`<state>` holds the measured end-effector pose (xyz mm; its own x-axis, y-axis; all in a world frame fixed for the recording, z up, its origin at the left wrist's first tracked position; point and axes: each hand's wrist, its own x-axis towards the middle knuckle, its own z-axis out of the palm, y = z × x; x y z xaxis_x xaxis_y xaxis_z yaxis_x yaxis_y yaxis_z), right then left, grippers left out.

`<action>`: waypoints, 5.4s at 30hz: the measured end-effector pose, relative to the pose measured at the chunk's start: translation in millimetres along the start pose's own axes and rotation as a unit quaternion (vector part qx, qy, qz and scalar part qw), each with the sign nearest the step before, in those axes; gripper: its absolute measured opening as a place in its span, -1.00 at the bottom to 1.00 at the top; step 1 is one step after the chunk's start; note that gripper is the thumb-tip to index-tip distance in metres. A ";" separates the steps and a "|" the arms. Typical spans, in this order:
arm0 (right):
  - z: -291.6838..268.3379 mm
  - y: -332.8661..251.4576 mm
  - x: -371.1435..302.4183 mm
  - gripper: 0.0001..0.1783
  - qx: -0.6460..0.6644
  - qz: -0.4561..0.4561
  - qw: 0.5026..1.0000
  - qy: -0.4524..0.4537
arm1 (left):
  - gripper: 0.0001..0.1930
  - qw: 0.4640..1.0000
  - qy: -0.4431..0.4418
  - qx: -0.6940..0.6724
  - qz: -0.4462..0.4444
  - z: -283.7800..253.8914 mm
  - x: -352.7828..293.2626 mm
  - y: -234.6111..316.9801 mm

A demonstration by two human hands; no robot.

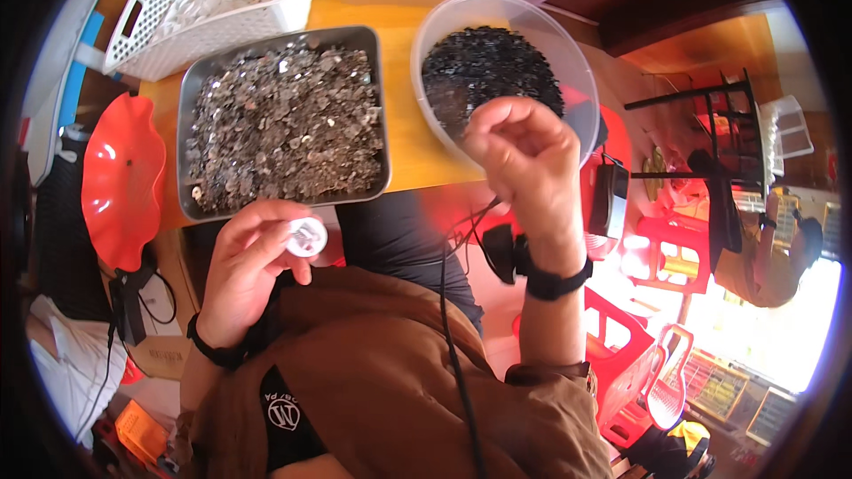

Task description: Manual assembly of small plastic shoe components by inserting decorative beads and studs.

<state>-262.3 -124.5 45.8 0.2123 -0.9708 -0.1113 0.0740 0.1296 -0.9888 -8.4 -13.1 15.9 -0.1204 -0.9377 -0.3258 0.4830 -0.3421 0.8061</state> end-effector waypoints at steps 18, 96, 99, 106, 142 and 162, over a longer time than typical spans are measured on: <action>79.1 45.4 -25.5 -0.77 0.025 -0.187 0.965 -0.184 | -0.80 0.997 -0.072 -0.008 -0.026 2.5 0.9 2.6; 103.6 28.5 -35.4 -0.85 -0.316 -0.221 0.916 -0.116 | -0.72 0.996 0.027 0.011 0.083 -5.8 -10.6 -8.9; 105.5 23.2 -36.6 -0.85 -0.363 -0.235 0.893 -0.124 | -0.71 0.996 0.045 0.006 0.081 -4.1 -10.5 -10.3; 108.7 14.7 -39.0 -0.83 -0.467 -0.283 0.825 -0.147 | -0.63 0.986 0.087 0.043 0.135 3.7 -8.9 -13.5; 98.2 46.3 -36.9 -0.74 -0.120 -0.030 0.986 -0.116 | -0.86 0.976 0.103 0.026 0.192 4.8 -4.2 -16.5; 104.5 50.1 -35.2 -0.85 -0.165 -0.139 0.971 -0.100 | -0.76 0.900 0.119 0.270 0.321 4.2 -2.1 -18.9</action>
<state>-164.2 -62.8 10.6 0.4165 -0.8960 0.1538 -0.1534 -0.2360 -0.9596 -20.9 -4.9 3.5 0.2543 -0.9348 0.2479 -0.1129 0.2259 0.9676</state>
